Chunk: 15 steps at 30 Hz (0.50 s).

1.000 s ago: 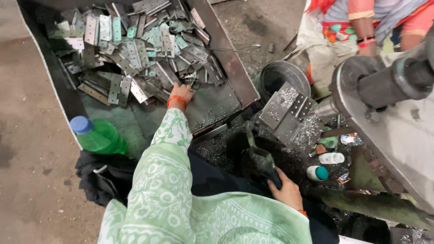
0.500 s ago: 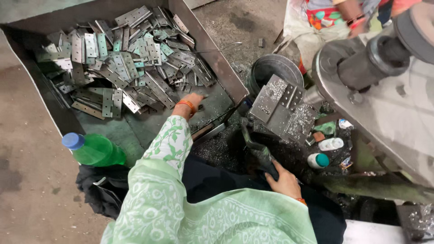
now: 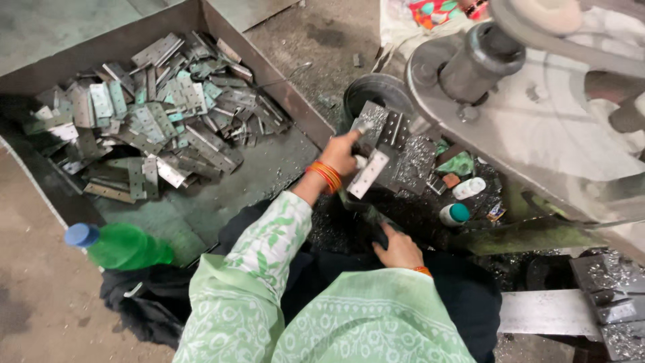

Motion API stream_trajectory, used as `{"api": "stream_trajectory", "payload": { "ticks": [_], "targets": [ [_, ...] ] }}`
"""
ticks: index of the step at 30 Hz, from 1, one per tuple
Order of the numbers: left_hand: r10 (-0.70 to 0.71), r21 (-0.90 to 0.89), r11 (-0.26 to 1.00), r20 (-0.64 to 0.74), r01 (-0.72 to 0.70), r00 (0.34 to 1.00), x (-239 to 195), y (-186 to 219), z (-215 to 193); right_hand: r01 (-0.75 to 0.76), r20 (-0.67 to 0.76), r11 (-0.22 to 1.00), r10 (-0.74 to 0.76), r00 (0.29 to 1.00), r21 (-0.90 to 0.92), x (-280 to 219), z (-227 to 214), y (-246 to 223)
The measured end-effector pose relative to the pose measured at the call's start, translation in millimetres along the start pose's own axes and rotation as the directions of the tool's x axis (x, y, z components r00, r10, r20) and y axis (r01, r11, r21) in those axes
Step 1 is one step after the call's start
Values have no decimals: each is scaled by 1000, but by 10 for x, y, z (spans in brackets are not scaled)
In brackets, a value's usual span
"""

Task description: The person places metal plates into a machine to punch holes, then collects the finished hinges into a bin.

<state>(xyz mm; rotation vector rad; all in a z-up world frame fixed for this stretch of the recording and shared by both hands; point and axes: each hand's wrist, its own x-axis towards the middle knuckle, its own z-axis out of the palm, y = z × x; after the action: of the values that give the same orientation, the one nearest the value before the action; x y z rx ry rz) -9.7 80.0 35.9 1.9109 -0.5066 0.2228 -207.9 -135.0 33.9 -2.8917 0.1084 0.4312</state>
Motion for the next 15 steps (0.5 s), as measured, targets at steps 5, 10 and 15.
{"api": "stream_trajectory", "payload": {
  "ticks": [5,10,15],
  "targets": [
    [-53,34,998,-86,56,995,121,-14,666,-24,22,1000,24,999,6,0,-27,-22],
    [61,617,782,60,-85,996,111,238,637,-21,10,999,20,1000,29,-43,-76,-71],
    [-98,761,622,306,-182,947,-87,477,550,-14,23,998,13,1000,55,-44,-113,-83]
  ]
}}
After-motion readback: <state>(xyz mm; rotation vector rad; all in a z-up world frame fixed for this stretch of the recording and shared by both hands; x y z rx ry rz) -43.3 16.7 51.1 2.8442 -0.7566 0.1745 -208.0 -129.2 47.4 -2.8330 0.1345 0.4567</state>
